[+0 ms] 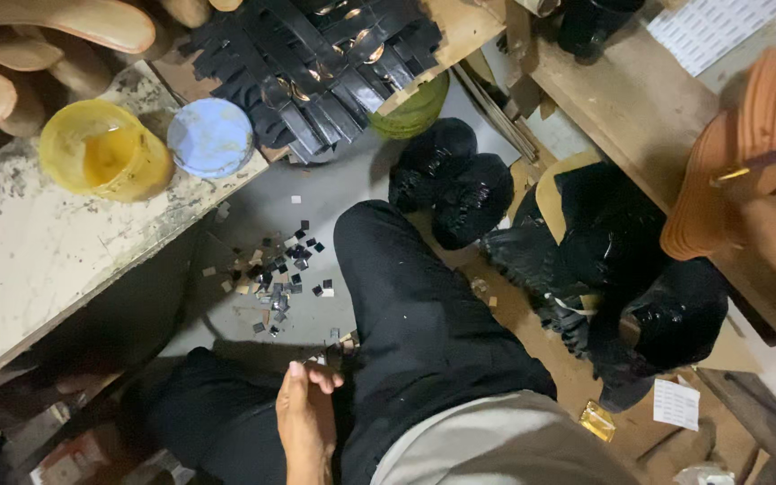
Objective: The person sits on the floor holding a sandal insole in one hand and brushes yellow adhesive from a jar onto the insole surface using a brush. They repeatedly dip the brush into the jar, spread the adhesive across the insole, and work through a stack of insoles one at a time.
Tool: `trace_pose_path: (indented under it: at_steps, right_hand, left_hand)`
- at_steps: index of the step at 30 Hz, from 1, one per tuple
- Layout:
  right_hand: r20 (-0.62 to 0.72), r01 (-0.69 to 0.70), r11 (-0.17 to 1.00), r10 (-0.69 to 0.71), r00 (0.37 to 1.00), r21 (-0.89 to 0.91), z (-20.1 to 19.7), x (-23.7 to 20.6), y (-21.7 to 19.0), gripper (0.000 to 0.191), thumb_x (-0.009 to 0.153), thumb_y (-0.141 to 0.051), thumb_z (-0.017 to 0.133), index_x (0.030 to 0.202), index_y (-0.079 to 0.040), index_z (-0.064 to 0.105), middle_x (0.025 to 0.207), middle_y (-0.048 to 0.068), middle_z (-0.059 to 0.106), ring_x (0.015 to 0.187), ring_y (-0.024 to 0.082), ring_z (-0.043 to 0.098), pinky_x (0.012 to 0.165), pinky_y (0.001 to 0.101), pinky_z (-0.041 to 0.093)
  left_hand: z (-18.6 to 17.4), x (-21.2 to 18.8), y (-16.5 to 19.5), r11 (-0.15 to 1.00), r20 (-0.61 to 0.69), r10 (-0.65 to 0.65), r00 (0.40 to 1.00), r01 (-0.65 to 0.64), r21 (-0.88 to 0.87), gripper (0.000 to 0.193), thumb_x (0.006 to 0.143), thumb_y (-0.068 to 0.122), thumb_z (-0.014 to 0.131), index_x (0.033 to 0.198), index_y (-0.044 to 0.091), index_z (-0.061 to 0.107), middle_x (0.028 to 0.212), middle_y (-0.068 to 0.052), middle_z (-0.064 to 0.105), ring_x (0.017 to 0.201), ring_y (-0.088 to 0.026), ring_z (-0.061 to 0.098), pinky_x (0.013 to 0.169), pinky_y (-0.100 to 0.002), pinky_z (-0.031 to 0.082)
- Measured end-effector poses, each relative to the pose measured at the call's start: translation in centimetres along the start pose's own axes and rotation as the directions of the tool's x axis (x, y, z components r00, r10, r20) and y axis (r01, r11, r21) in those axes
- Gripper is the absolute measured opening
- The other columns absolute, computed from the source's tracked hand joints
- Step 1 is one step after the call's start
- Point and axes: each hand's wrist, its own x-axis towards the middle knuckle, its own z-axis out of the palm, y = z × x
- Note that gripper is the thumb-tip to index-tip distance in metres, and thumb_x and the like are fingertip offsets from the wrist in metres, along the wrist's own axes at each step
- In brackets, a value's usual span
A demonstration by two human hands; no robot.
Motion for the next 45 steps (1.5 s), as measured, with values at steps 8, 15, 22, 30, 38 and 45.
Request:
trace_pose_path:
  at_steps: [8, 15, 22, 30, 38, 45]
  right_hand:
    - [0.512, -0.13, 0.785, -0.259, 0.819, 0.605, 4.8, -4.9, -14.4, 0.084, 0.069, 0.001, 0.076, 0.147, -0.003, 0.048, 0.139, 0.01, 0.056, 0.123, 0.025, 0.055, 0.103, 0.0389, 0.042]
    - [0.705, -0.511, 0.52, -0.651, 0.283, 0.685, 11.4, -11.8, -26.1, 0.091, 0.08, -0.005, 0.079, 0.16, -0.014, 0.036, 0.137, 0.016, 0.058, 0.107, 0.028, 0.059, 0.086, 0.0423, 0.049]
    - [0.463, -0.353, 0.325, -0.763, 0.45, 0.878, 15.5, -11.1, -32.5, 0.089, 0.084, -0.012, 0.083, 0.157, -0.008, 0.033, 0.156, 0.022, 0.049, 0.143, 0.033, 0.051, 0.118, 0.0464, 0.043]
    - [0.383, -0.565, 0.062, -0.794, 0.472, 0.823, 17.2, -10.7, -38.3, 0.081, 0.088, -0.003, 0.079, 0.155, -0.008, 0.033, 0.151, 0.024, 0.049, 0.12, 0.035, 0.07, 0.103, 0.0495, 0.06]
    - [0.269, -0.195, 0.201, -0.857, 0.44, 0.96, 16.9, -8.1, -42.1, 0.075, 0.082, 0.001, 0.08, 0.148, -0.001, 0.043, 0.142, 0.024, 0.059, 0.125, 0.029, 0.062, 0.106, 0.0431, 0.051]
    - [0.125, 0.05, 0.195, -0.783, 0.609, 0.98, 16.7, 3.4, -46.9, 0.037, 0.107, -0.03, 0.061, 0.128, 0.0, 0.062, 0.092, 0.012, 0.071, 0.088, 0.017, 0.072, 0.086, 0.0323, 0.06]
  left_hand:
    - [6.0, 2.1, 0.7, 0.987, 0.213, -0.022, 0.977, -0.012, 0.159, 0.059, 0.096, 0.031, 0.065, 0.141, -0.004, 0.051, 0.123, -0.018, 0.066, 0.114, -0.028, 0.063, 0.101, -0.042, 0.05]
    - [7.2, 1.9, 4.3, 0.967, 0.412, 0.075, 0.908, 0.035, -0.252, 0.093, 0.09, 0.04, 0.079, 0.161, 0.0, 0.034, 0.151, -0.016, 0.053, 0.14, -0.029, 0.052, 0.118, -0.042, 0.043]
    - [2.6, -0.4, 5.6, 0.972, 0.085, 0.201, 0.976, -0.188, -0.138, 0.071, 0.085, 0.019, 0.085, 0.138, -0.001, 0.042, 0.128, -0.017, 0.062, 0.118, -0.028, 0.064, 0.103, -0.043, 0.055]
    - [2.9, -0.5, 5.7, 0.989, 0.335, 0.133, 0.933, -0.102, -0.106, 0.078, 0.078, 0.034, 0.09, 0.139, 0.007, 0.05, 0.131, -0.01, 0.061, 0.123, -0.019, 0.06, 0.107, -0.037, 0.049]
    - [3.3, -2.5, 6.4, 0.861, 0.609, 0.129, 0.782, 0.216, -0.46, 0.076, 0.089, 0.036, 0.09, 0.129, -0.013, 0.048, 0.115, -0.024, 0.064, 0.094, -0.031, 0.071, 0.082, -0.041, 0.06]
    - [0.3, -3.0, 6.6, 0.93, 0.166, 0.17, 0.971, -0.103, -0.352, 0.084, 0.087, 0.041, 0.08, 0.143, -0.006, 0.039, 0.121, -0.022, 0.065, 0.086, -0.027, 0.071, 0.075, -0.039, 0.061]
